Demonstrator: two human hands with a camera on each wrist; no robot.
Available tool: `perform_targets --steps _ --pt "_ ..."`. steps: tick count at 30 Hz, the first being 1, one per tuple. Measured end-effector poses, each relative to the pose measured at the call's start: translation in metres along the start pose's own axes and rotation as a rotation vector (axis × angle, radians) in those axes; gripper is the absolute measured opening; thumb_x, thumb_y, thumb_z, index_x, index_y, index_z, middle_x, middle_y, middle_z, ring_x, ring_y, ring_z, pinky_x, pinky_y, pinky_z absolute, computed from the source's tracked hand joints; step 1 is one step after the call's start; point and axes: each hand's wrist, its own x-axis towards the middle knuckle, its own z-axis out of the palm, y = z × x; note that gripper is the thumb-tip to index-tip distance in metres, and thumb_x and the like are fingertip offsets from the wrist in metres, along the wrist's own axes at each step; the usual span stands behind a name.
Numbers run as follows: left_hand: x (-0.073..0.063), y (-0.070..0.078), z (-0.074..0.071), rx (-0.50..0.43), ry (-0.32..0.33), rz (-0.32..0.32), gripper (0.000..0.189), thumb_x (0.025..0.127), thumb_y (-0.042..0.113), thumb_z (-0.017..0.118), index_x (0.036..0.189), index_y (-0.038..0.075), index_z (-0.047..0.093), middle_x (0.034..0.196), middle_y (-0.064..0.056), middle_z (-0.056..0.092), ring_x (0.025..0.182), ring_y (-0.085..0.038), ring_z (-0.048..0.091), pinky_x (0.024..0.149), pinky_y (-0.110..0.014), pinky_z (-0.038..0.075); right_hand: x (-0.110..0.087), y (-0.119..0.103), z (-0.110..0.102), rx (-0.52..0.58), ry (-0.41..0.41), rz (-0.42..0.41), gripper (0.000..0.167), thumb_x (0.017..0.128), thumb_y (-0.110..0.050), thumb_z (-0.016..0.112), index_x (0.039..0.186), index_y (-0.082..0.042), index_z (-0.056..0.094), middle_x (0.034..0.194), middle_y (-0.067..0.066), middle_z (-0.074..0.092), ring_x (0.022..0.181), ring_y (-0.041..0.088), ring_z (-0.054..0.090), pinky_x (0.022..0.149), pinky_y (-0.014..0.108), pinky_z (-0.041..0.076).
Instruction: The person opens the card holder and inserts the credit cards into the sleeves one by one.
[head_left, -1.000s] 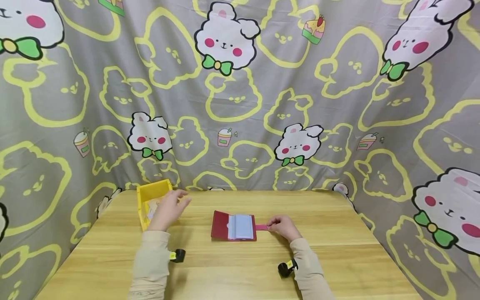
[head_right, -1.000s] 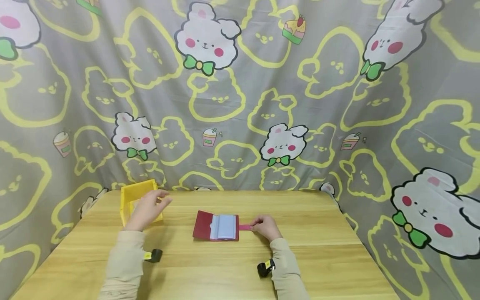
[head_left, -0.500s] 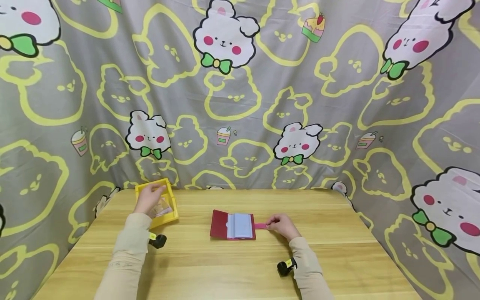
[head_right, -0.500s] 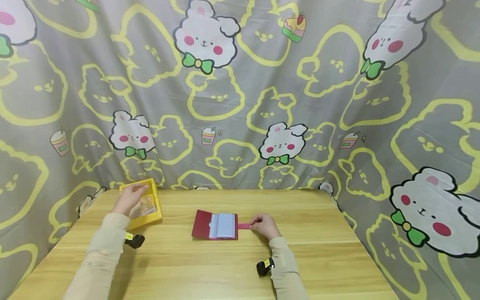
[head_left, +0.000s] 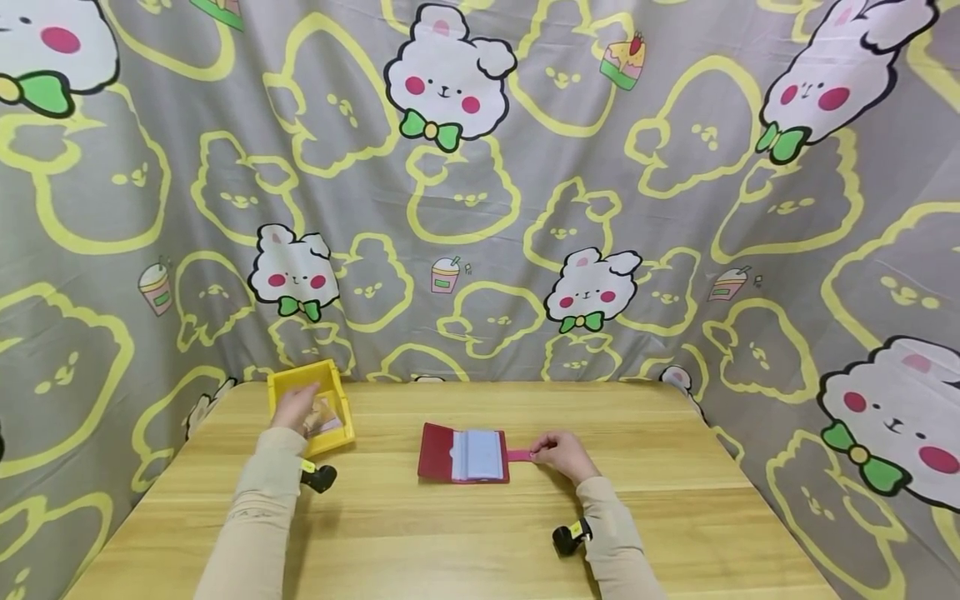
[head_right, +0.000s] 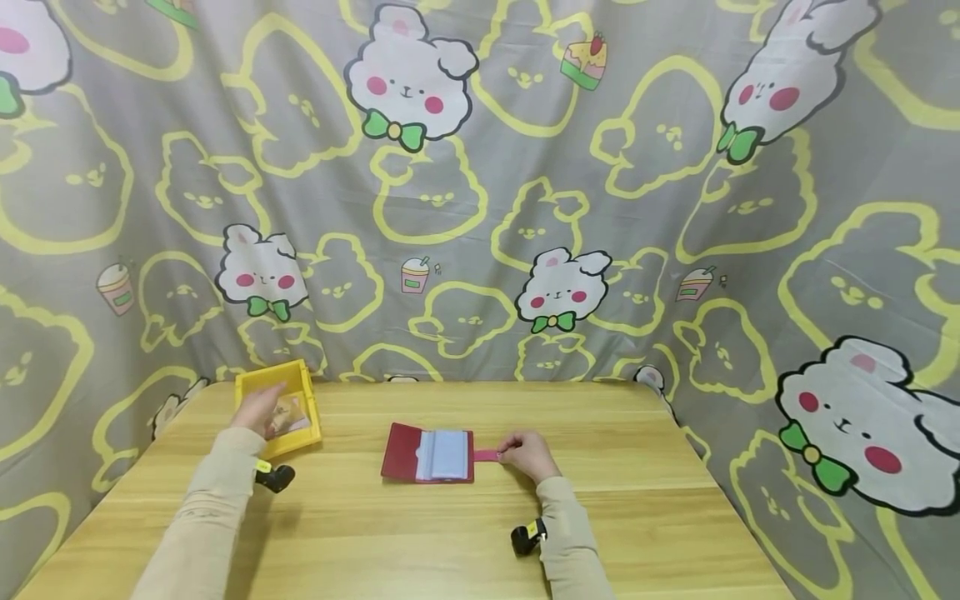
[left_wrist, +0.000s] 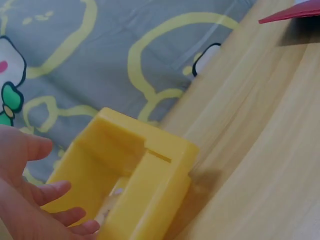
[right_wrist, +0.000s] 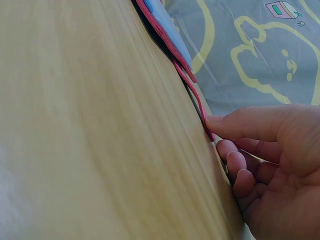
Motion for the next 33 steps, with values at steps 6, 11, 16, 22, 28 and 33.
perform_targets --steps 6,11,16,22,28,33 --pt "0.0047 -0.0047 0.0017 -0.078 0.005 -0.039 0.075 0.102 0.041 0.031 0.153 -0.003 0.000 0.162 -0.025 0.000 0.149 -0.042 0.009 0.121 -0.052 0.017 -0.0008 -0.0012 0.0000 0.004 0.003 -0.002 0.008 0.076 0.001 0.074 0.083 -0.001 0.070 0.078 0.004 0.065 0.071 0.014 0.053 0.068 0.027 0.043" --pt "0.0077 -0.0068 0.0041 -0.104 0.012 -0.057 0.075 0.102 0.042 0.032 0.154 -0.002 0.001 0.162 -0.024 0.002 0.147 -0.039 0.016 0.119 -0.049 0.025 -0.0014 -0.0018 0.0000 0.005 0.007 -0.014 0.007 0.076 0.001 0.074 0.082 -0.001 0.070 0.077 0.005 0.065 0.070 0.013 0.053 0.068 0.027 0.043" --pt "0.0080 -0.0076 0.0061 -0.066 0.037 -0.048 0.074 0.101 0.042 0.032 0.154 -0.002 0.007 0.161 -0.024 0.011 0.127 -0.034 0.043 0.112 -0.047 0.036 -0.0013 -0.0009 0.0001 0.022 0.002 -0.010 0.008 0.075 0.002 0.074 0.082 -0.002 0.070 0.077 0.004 0.065 0.070 0.014 0.053 0.067 0.027 0.043" --pt "0.0070 -0.0079 0.0080 -0.049 0.042 -0.044 0.075 0.101 0.043 0.032 0.153 -0.004 0.005 0.161 -0.026 0.007 0.141 -0.040 0.026 0.117 -0.050 0.028 -0.0013 -0.0013 0.0001 0.028 -0.001 -0.001 0.007 0.077 0.002 0.073 0.081 -0.002 0.070 0.078 0.004 0.065 0.071 0.014 0.053 0.068 0.027 0.043" --pt "0.0089 -0.0082 0.0072 0.053 0.024 -0.053 0.079 0.100 0.043 0.033 0.151 -0.009 0.004 0.159 -0.030 0.001 0.147 -0.046 0.006 0.121 -0.055 0.014 -0.0017 -0.0022 -0.0001 0.018 -0.001 -0.008 0.007 0.077 0.002 0.073 0.082 -0.001 0.070 0.079 0.004 0.066 0.071 0.014 0.053 0.069 0.027 0.043" --pt "0.0094 -0.0090 0.0054 0.083 -0.027 -0.074 0.078 0.101 0.045 0.029 0.151 -0.010 0.007 0.159 -0.031 0.008 0.144 -0.044 0.017 0.121 -0.052 0.018 -0.0015 -0.0014 -0.0005 0.014 0.001 -0.015 0.007 0.077 0.001 0.073 0.083 -0.001 0.070 0.079 0.005 0.066 0.071 0.014 0.053 0.069 0.027 0.044"
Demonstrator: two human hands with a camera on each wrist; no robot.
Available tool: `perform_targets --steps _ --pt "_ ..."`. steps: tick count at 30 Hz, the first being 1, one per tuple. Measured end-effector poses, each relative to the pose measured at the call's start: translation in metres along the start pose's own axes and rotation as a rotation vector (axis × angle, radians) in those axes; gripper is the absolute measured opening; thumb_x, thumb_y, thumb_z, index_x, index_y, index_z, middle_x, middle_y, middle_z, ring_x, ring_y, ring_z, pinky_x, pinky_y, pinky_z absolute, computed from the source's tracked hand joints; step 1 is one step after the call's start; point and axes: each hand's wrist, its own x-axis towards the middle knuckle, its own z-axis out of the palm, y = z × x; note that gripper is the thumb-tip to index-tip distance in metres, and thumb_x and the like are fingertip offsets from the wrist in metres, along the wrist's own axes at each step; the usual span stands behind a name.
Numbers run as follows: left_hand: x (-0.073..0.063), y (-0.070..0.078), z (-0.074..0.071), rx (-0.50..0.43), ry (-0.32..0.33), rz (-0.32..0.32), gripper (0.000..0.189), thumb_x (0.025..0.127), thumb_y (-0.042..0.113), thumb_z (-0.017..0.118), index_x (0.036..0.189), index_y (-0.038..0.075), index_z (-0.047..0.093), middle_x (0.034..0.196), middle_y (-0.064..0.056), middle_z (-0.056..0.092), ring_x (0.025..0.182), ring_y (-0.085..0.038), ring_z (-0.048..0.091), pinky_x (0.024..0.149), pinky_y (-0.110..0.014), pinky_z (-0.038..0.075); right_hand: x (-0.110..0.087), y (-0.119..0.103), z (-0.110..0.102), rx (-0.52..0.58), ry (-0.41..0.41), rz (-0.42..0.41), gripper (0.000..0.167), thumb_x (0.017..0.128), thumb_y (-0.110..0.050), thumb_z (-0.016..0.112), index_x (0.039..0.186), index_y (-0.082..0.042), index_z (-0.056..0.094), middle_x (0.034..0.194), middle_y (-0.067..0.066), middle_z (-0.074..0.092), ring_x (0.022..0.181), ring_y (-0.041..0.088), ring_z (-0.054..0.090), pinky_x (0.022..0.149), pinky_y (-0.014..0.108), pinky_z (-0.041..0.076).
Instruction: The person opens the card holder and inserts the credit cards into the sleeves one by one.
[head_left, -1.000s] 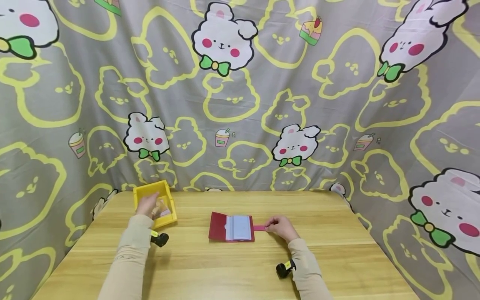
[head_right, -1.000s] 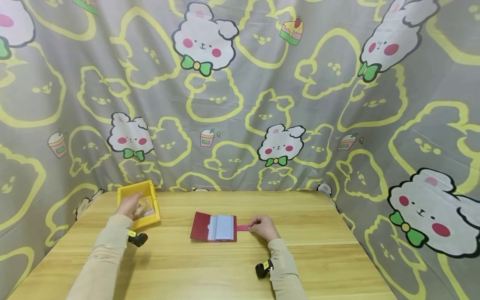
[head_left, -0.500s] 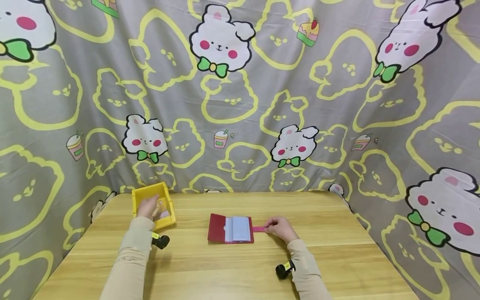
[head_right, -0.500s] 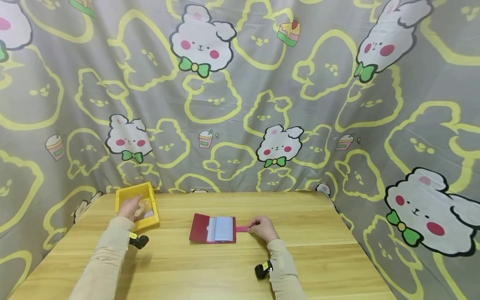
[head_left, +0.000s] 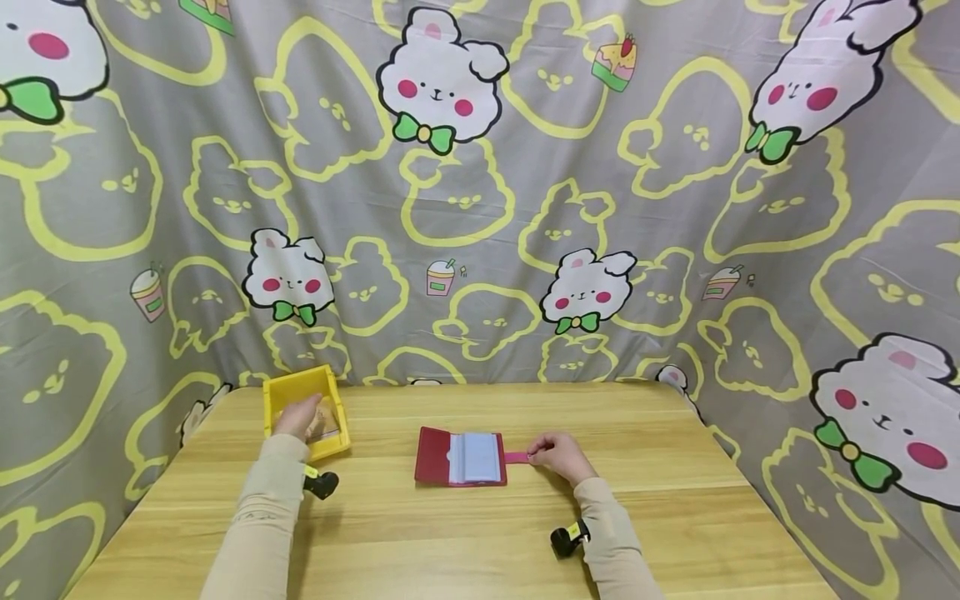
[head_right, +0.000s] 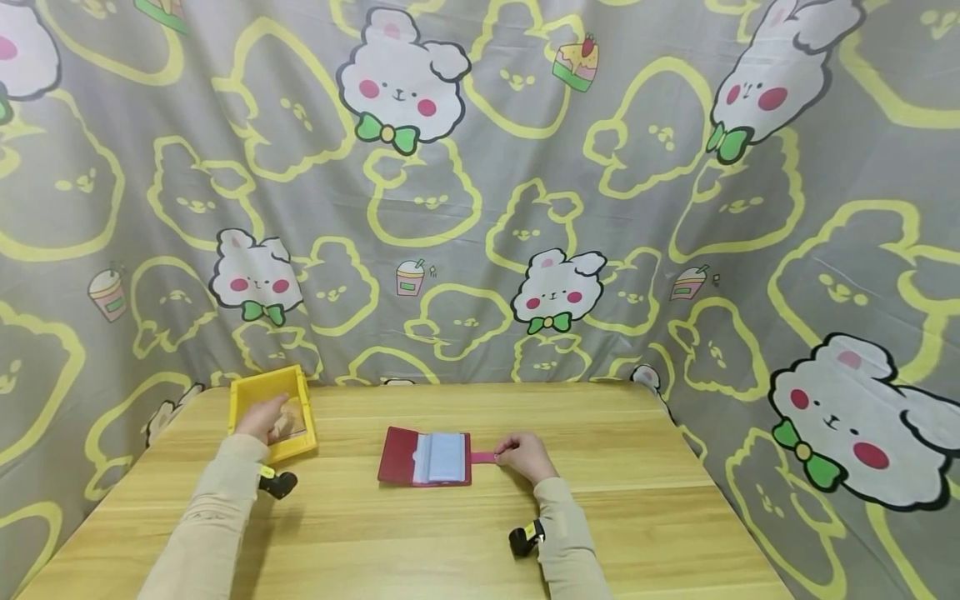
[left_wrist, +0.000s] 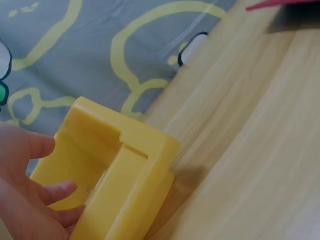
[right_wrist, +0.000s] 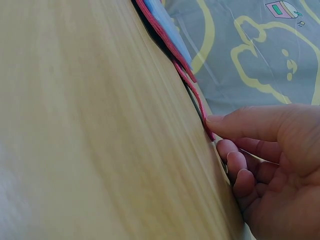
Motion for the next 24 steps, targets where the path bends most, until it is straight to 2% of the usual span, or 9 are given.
perform_targets --steps 2,4,9,12,14,15,19,21,24 --pt "-0.0011 0.0005 -0.0007 -0.019 -0.006 -0.004 0.075 0.102 0.044 0.029 0.152 -0.009 0.009 0.159 -0.029 0.011 0.136 -0.041 0.030 0.118 -0.049 0.025 -0.0001 0.0003 0.0000 0.000 -0.002 0.000 0.006 0.078 0.001 0.073 0.083 -0.001 0.071 0.079 0.006 0.067 0.071 0.014 0.053 0.069 0.027 0.043" --pt "-0.0025 0.0012 -0.0016 -0.042 0.001 -0.010 0.074 0.102 0.044 0.028 0.153 -0.007 0.009 0.160 -0.027 0.010 0.132 -0.038 0.036 0.113 -0.044 0.033 -0.0002 0.0005 0.0002 0.000 -0.005 -0.001 0.007 0.078 0.001 0.074 0.084 0.000 0.071 0.079 0.007 0.067 0.070 0.014 0.053 0.069 0.027 0.043" --pt "-0.0053 0.0017 -0.0016 -0.211 0.028 -0.052 0.072 0.101 0.042 0.034 0.156 0.004 0.008 0.162 -0.024 0.008 0.122 -0.025 0.045 0.088 -0.023 0.047 -0.0005 0.0003 0.0005 0.011 -0.007 0.001 0.007 0.077 0.003 0.073 0.083 0.000 0.070 0.079 0.008 0.066 0.071 0.014 0.052 0.068 0.027 0.043" --pt "-0.0067 0.0016 0.0002 -0.321 0.028 -0.062 0.071 0.101 0.041 0.037 0.157 0.009 0.008 0.162 -0.023 0.006 0.095 -0.009 0.057 0.075 -0.016 0.050 -0.0006 0.0002 0.0002 0.013 -0.006 0.000 0.007 0.077 0.003 0.073 0.082 0.000 0.070 0.079 0.008 0.066 0.071 0.014 0.053 0.068 0.027 0.043" --pt "-0.0073 0.0021 0.0013 -0.327 0.037 -0.062 0.071 0.101 0.042 0.037 0.157 0.009 0.008 0.162 -0.023 0.007 0.081 -0.003 0.053 0.074 -0.016 0.052 -0.0005 0.0003 0.0000 0.012 -0.004 -0.004 0.007 0.077 0.003 0.073 0.082 0.001 0.070 0.079 0.009 0.066 0.071 0.014 0.052 0.068 0.027 0.043" --pt "-0.0083 0.0026 0.0017 -0.311 0.038 -0.060 0.072 0.101 0.043 0.037 0.157 0.008 0.007 0.162 -0.023 0.005 0.083 -0.004 0.053 0.075 -0.018 0.051 -0.0004 0.0004 0.0000 0.010 -0.002 -0.007 0.007 0.077 0.003 0.073 0.083 0.001 0.070 0.079 0.009 0.066 0.071 0.014 0.052 0.068 0.027 0.043" --pt "-0.0084 0.0040 0.0020 -0.224 0.069 -0.067 0.078 0.100 0.047 0.035 0.156 0.004 0.003 0.162 -0.022 0.004 0.112 -0.020 0.047 0.089 -0.026 0.047 0.0005 0.0006 0.0006 0.002 0.006 -0.015 0.007 0.076 0.004 0.073 0.082 0.001 0.070 0.078 0.008 0.066 0.070 0.013 0.052 0.068 0.027 0.043" --pt "-0.0074 0.0033 0.0019 -0.228 0.084 -0.064 0.078 0.100 0.046 0.035 0.155 0.002 0.001 0.162 -0.025 0.004 0.121 -0.027 0.042 0.088 -0.026 0.045 0.0006 0.0005 0.0009 -0.005 0.008 -0.017 0.008 0.076 0.004 0.074 0.082 0.001 0.070 0.078 0.008 0.066 0.070 0.013 0.052 0.068 0.026 0.043" --pt "-0.0060 0.0015 0.0022 -0.260 0.124 -0.054 0.076 0.100 0.041 0.037 0.155 0.001 0.005 0.158 -0.028 0.015 0.109 -0.027 0.047 0.078 -0.025 0.047 0.0007 0.0002 0.0011 -0.011 0.009 -0.012 0.007 0.076 0.003 0.074 0.081 0.001 0.070 0.078 0.007 0.067 0.071 0.013 0.052 0.069 0.027 0.043"
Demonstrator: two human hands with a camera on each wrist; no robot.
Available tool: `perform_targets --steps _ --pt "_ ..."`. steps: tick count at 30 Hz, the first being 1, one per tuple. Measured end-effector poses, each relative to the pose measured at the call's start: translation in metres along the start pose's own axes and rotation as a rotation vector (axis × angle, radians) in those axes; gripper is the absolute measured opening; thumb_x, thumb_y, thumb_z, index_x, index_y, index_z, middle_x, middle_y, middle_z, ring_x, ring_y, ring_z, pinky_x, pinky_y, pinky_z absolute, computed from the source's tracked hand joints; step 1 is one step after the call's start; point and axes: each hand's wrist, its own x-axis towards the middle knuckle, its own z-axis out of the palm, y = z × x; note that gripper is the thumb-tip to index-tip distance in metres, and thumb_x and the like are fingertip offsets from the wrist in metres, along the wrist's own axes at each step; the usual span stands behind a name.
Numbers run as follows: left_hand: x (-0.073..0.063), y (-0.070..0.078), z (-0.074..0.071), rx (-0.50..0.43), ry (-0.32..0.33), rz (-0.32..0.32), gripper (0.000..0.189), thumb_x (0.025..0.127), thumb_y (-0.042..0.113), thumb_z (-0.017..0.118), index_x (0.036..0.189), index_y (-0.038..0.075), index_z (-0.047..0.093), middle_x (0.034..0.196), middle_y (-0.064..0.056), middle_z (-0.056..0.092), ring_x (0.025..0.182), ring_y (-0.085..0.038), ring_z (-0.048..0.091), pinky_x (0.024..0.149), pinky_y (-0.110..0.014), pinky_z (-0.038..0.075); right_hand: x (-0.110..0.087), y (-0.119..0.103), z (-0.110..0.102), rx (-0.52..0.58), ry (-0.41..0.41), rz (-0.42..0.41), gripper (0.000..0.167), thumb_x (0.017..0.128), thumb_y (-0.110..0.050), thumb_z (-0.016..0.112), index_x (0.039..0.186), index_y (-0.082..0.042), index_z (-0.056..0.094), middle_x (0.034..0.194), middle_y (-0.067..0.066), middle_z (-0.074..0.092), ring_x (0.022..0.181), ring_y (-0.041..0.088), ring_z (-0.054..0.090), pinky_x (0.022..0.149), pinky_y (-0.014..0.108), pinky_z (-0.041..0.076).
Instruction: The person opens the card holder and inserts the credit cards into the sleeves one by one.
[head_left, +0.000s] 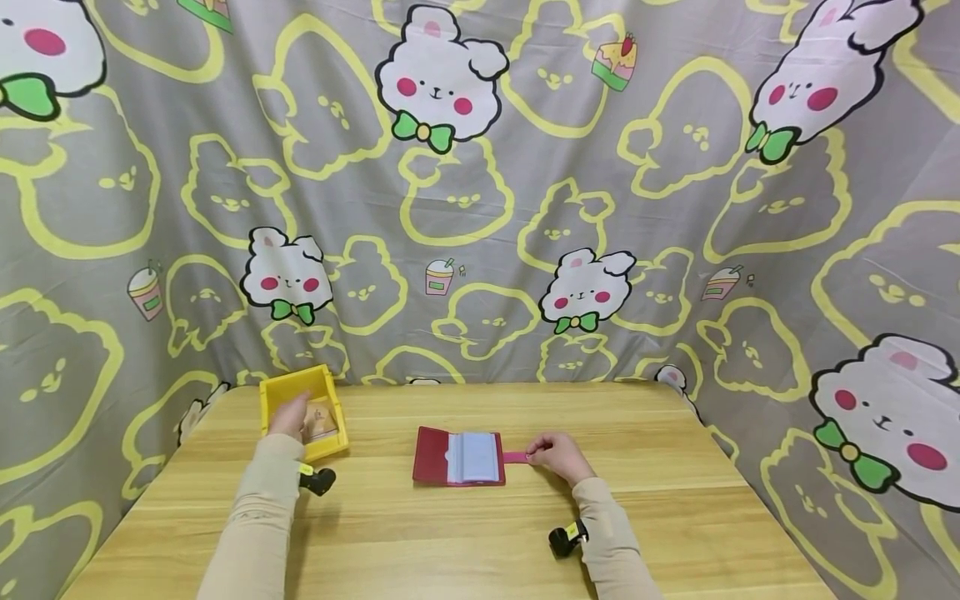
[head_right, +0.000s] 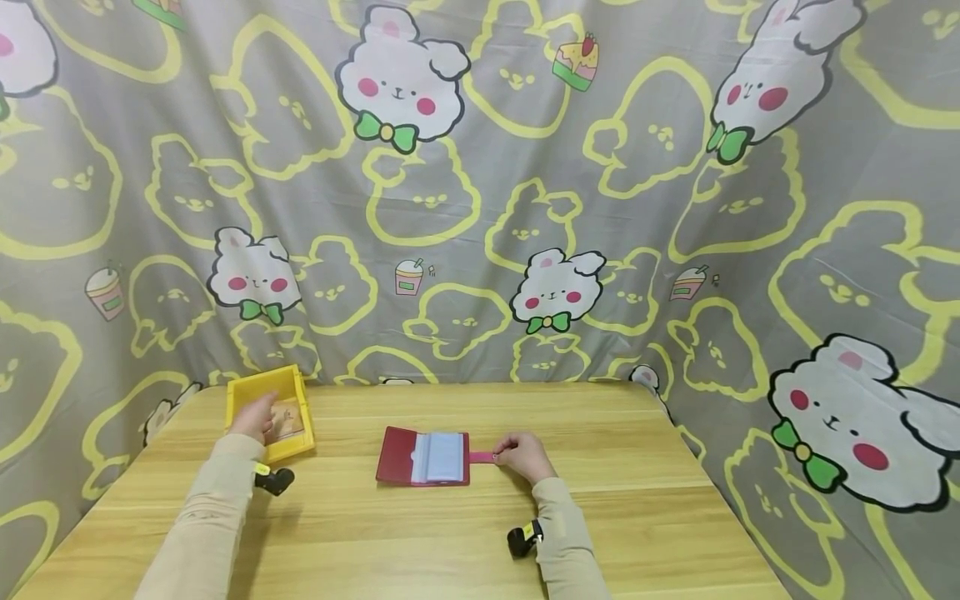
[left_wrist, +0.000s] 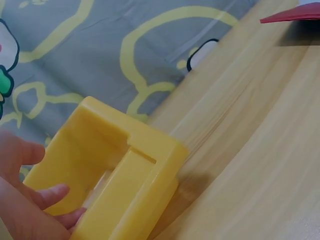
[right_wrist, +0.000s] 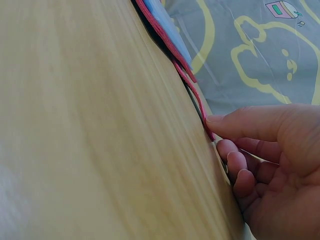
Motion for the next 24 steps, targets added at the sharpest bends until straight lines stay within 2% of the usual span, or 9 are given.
perform_targets --steps 2,4,6,8,10,13,15,20,24 --pt "0.0005 -0.0009 -0.0004 -0.006 0.024 0.012 0.072 0.100 0.038 0.038 0.155 0.000 0.012 0.137 -0.030 0.041 0.089 -0.023 0.050 0.068 -0.025 0.046 -0.0002 0.0001 0.0003 -0.004 -0.001 0.006 0.007 0.077 0.003 0.074 0.081 0.000 0.070 0.079 0.007 0.068 0.071 0.013 0.053 0.070 0.027 0.043" --pt "0.0006 -0.0010 -0.0005 -0.028 0.041 0.008 0.063 0.101 0.036 0.039 0.151 0.000 0.025 0.096 -0.017 0.056 0.066 -0.016 0.045 0.059 -0.026 0.042 -0.0003 0.0000 0.0004 -0.003 0.001 0.010 0.006 0.077 0.003 0.074 0.082 0.000 0.070 0.079 0.008 0.068 0.072 0.014 0.053 0.070 0.027 0.043" --pt "0.0005 -0.0006 -0.0004 -0.066 0.048 -0.004 0.047 0.102 0.035 0.040 0.136 0.003 0.040 0.065 0.000 0.042 0.051 -0.011 0.037 0.053 -0.026 0.037 -0.0002 0.0000 0.0006 -0.006 0.001 0.013 0.006 0.077 0.002 0.074 0.081 0.000 0.070 0.080 0.007 0.068 0.072 0.014 0.053 0.070 0.027 0.043" --pt "0.0013 -0.0005 -0.0004 -0.115 0.044 -0.013 0.039 0.102 0.034 0.040 0.128 0.005 0.041 0.051 0.007 0.028 0.045 -0.009 0.030 0.049 -0.025 0.033 0.0002 -0.0001 0.0006 -0.004 0.002 0.016 0.006 0.077 0.003 0.074 0.081 0.000 0.070 0.079 0.007 0.068 0.072 0.013 0.053 0.070 0.027 0.043" --pt "0.0020 -0.0003 0.0000 -0.159 0.034 -0.016 0.038 0.102 0.033 0.040 0.127 0.004 0.039 0.050 0.008 0.027 0.045 -0.008 0.028 0.049 -0.024 0.030 0.0004 -0.0004 0.0004 -0.005 0.002 0.015 0.007 0.077 0.003 0.074 0.081 0.000 0.069 0.079 0.006 0.068 0.071 0.013 0.053 0.070 0.027 0.043" --pt "0.0041 -0.0006 0.0007 -0.182 0.025 -0.004 0.049 0.103 0.032 0.038 0.141 0.003 0.027 0.051 0.008 0.025 0.046 -0.009 0.025 0.049 -0.025 0.028 0.0007 -0.0006 0.0002 -0.006 0.002 0.015 0.007 0.077 0.003 0.074 0.081 0.000 0.069 0.078 0.006 0.068 0.071 0.013 0.053 0.071 0.027 0.043" --pt "0.0055 -0.0012 0.0012 -0.193 0.030 0.001 0.051 0.103 0.032 0.039 0.143 0.003 0.025 0.051 0.008 0.025 0.046 -0.009 0.024 0.049 -0.026 0.028 0.0006 -0.0008 0.0000 -0.011 0.003 0.014 0.006 0.078 0.003 0.073 0.081 0.000 0.070 0.079 0.006 0.068 0.072 0.013 0.053 0.071 0.027 0.043" --pt "0.0060 -0.0021 0.0021 -0.202 0.059 -0.006 0.048 0.102 0.032 0.041 0.138 0.003 0.031 0.051 0.008 0.026 0.047 -0.009 0.026 0.051 -0.026 0.029 0.0004 -0.0009 0.0002 -0.019 0.003 0.010 0.007 0.077 0.003 0.074 0.081 -0.001 0.070 0.079 0.006 0.068 0.072 0.013 0.053 0.071 0.027 0.043" --pt "0.0060 -0.0014 0.0033 -0.200 0.084 -0.013 0.034 0.101 0.031 0.043 0.123 0.006 0.042 0.051 0.008 0.028 0.048 -0.009 0.029 0.052 -0.025 0.031 0.0004 -0.0010 0.0001 -0.018 0.004 0.011 0.007 0.077 0.003 0.074 0.081 -0.001 0.070 0.078 0.005 0.067 0.072 0.013 0.053 0.071 0.027 0.043"
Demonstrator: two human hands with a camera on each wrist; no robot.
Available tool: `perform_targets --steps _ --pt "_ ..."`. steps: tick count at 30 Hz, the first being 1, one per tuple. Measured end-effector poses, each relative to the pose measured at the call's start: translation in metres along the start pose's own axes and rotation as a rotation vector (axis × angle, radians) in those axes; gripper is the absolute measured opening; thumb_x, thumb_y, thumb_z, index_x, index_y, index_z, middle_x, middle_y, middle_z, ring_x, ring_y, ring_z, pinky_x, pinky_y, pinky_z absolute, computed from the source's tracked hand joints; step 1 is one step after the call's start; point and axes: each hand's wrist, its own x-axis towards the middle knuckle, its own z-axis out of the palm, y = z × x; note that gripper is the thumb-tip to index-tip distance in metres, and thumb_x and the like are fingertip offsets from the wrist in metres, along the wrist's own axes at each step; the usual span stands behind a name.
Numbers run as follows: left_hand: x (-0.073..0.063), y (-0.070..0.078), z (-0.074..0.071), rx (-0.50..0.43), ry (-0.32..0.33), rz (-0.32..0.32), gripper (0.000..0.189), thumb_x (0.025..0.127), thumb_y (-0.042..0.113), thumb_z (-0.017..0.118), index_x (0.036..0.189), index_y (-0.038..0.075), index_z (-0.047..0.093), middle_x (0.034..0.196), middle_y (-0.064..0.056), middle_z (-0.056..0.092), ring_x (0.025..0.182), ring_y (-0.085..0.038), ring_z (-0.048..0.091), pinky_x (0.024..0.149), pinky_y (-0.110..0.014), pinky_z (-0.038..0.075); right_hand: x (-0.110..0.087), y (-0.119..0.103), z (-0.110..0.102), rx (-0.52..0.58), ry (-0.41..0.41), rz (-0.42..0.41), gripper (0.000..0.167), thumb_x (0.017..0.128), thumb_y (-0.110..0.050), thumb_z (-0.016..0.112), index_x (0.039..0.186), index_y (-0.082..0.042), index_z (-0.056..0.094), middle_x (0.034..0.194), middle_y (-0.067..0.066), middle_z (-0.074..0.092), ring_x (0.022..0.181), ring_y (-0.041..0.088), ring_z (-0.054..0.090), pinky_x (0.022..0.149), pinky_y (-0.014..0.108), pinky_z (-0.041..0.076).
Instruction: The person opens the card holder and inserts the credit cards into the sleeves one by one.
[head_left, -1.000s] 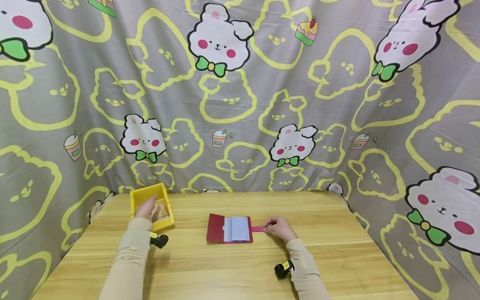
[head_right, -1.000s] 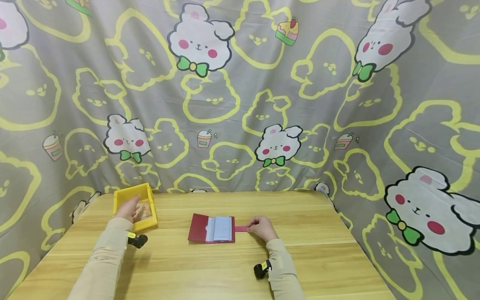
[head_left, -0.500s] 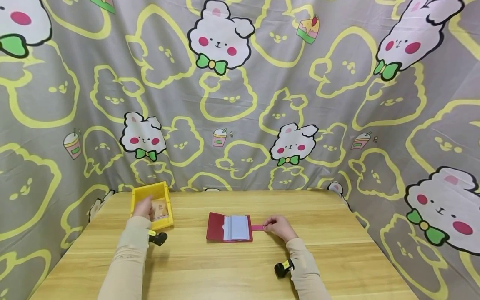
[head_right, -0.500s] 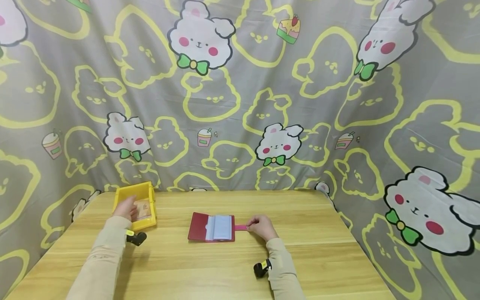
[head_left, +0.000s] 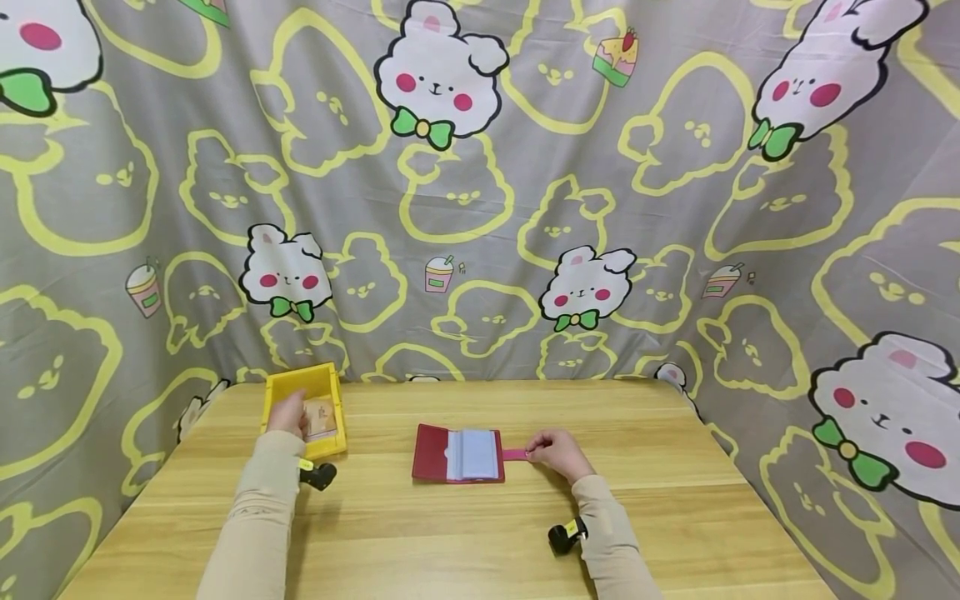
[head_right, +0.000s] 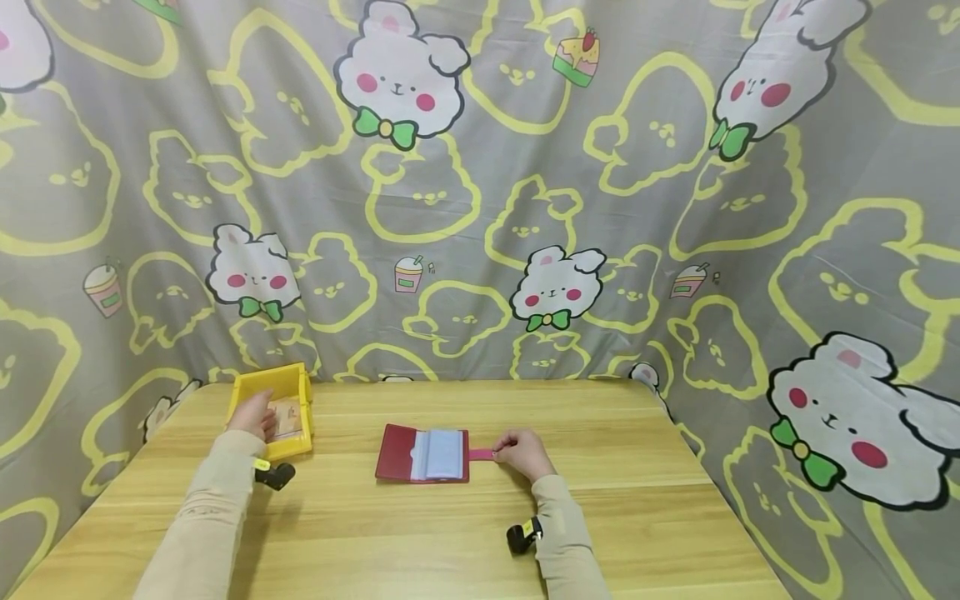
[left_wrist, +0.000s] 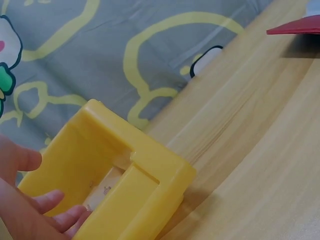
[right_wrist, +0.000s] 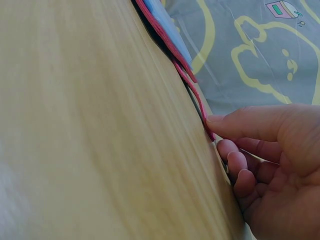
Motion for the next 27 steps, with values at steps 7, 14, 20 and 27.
perform_targets --steps 7,14,20,27 --pt "-0.0005 0.0005 0.0009 -0.012 0.007 0.003 0.039 0.101 0.031 0.044 0.128 0.004 0.039 0.051 0.008 0.030 0.049 -0.009 0.032 0.051 -0.024 0.033 -0.0004 -0.0013 -0.0009 0.008 -0.010 0.011 0.006 0.078 0.002 0.074 0.082 -0.001 0.070 0.079 0.007 0.067 0.072 0.013 0.053 0.070 0.027 0.043" --pt "-0.0019 0.0000 0.0013 0.016 0.009 0.006 0.045 0.100 0.033 0.044 0.133 0.003 0.038 0.055 0.009 0.034 0.054 -0.008 0.036 0.057 -0.023 0.036 -0.0005 -0.0010 -0.0013 0.002 -0.011 0.004 0.006 0.078 0.001 0.074 0.081 -0.002 0.070 0.079 0.006 0.067 0.072 0.013 0.052 0.071 0.027 0.043" --pt "-0.0023 -0.0013 0.0007 0.051 0.011 0.007 0.053 0.100 0.036 0.043 0.140 0.002 0.038 0.070 0.008 0.045 0.071 -0.010 0.045 0.071 -0.024 0.041 -0.0005 -0.0003 -0.0013 0.002 -0.007 -0.013 0.006 0.077 0.002 0.074 0.081 -0.001 0.070 0.078 0.006 0.068 0.071 0.013 0.052 0.071 0.027 0.043" --pt "-0.0010 -0.0031 -0.0002 0.076 -0.013 0.038 0.038 0.098 0.018 0.047 0.131 -0.002 0.047 0.066 0.008 0.056 0.062 -0.008 0.053 0.063 -0.024 0.049 0.0000 0.0007 -0.0004 -0.002 -0.003 -0.013 0.007 0.076 0.003 0.074 0.082 0.000 0.070 0.077 0.003 0.067 0.071 0.012 0.052 0.071 0.027 0.042"
